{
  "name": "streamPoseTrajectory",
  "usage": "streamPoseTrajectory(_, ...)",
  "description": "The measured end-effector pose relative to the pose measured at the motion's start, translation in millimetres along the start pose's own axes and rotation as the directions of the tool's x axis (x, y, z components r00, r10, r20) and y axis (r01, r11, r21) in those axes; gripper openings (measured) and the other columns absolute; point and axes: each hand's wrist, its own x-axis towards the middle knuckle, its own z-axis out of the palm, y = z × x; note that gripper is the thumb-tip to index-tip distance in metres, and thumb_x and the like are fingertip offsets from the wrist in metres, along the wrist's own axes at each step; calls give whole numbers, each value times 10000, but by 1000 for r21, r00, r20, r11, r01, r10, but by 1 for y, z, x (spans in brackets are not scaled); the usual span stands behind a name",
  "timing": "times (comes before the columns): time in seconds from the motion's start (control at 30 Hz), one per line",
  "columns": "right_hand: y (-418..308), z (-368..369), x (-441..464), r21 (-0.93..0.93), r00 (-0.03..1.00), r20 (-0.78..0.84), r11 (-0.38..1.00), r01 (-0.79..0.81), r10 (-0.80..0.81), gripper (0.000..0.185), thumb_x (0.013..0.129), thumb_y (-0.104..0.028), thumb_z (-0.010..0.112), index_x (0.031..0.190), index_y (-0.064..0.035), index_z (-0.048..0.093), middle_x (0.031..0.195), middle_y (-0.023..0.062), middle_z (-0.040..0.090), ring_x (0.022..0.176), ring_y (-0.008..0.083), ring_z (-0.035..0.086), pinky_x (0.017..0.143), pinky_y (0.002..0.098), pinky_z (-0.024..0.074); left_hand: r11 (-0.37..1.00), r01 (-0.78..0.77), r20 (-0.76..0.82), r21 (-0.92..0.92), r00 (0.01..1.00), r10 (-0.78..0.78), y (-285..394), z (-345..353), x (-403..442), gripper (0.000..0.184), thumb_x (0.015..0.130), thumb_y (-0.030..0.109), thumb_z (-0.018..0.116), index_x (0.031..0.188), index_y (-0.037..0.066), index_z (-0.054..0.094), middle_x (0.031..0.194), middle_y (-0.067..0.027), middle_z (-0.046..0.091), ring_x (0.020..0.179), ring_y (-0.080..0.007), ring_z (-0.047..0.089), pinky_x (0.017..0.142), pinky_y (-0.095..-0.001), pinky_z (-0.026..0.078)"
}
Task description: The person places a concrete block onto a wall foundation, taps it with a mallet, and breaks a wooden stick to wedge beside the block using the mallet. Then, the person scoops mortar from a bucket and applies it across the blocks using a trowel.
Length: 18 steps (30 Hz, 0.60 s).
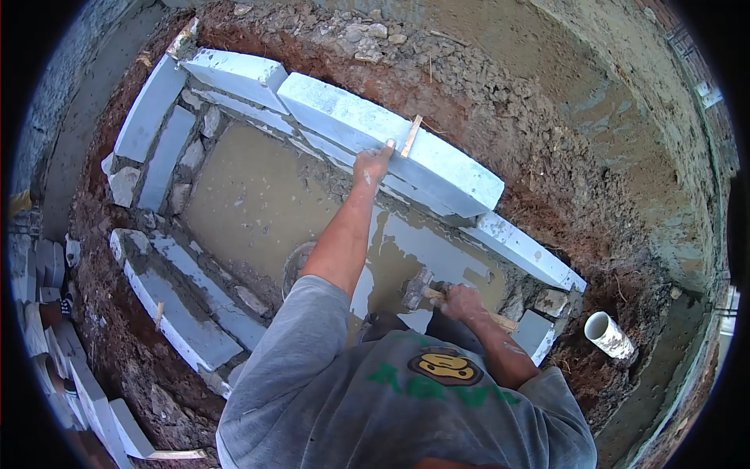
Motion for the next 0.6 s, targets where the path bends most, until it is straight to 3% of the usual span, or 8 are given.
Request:
streamPoseTrajectory(0.1, 1, 2, 3, -50, 1000, 0, 999, 15, -15, 500, 836, -477, 560, 1098, -53, 597, 1063, 168, 631, 1042, 321, 588, 884, 436, 462, 1000, 1, 20, 30, 1000, -2, 19, -12, -21, 630, 781, 569, 621, 813, -58, 674, 809, -186, 670, 791, -291, 632, 757, -386, 467)
streamPoseTrajectory(0.17, 4, 10, 5, -50, 995, -91, 998, 45, -49, 483, 819, -495, 572, 1086, -95, 619, 988, 169, 652, 972, 332, 613, 840, 442, 480, 1000, -3, 32, 10, 999, 3, 17, -11, -20, 628, 787, 570, 617, 806, -56, 675, 806, -175, 672, 789, -273, 632, 753, -377, 467)
streamPoseTrajectory(0.37, 8, 14, 0, -62, 994, -113, 998, 5, -12, 493, 812, -513, 573, 1080, -102, 622, 960, 180, 658, 944, 340, 623, 825, 443, 486, 960, 26, 42, -278, 999, -15, -5, 15, -20, 607, 793, 574, 617, 762, -29, 679, 728, -103, 646, 709, -196, 584, 692, -336, 458)
streamPoseTrajectory(0.47, 12, 15, -4, -56, 995, -102, 998, -24, 18, 502, 815, -517, 569, 1067, -86, 621, 963, 185, 656, 947, 340, 622, 825, 444, 486, 964, 22, 53, -265, 999, -8, 27, 0, -51, 602, 777, 584, 630, 724, -14, 669, 711, -96, 632, 690, -188, 570, 661, -338, 452)
streamPoseTrajectory(0.6, 22, 23, -4, -83, 995, -100, 996, -19, 10, 515, 819, -520, 563, 1049, -62, 615, 972, 188, 654, 947, 339, 622, 822, 444, 486, 995, -5, 92, -95, 996, 14, 32, 1, -50, 584, 745, 579, 662, 687, -2, 653, 676, -85, 625, 652, -185, 570, 608, -348, 443)
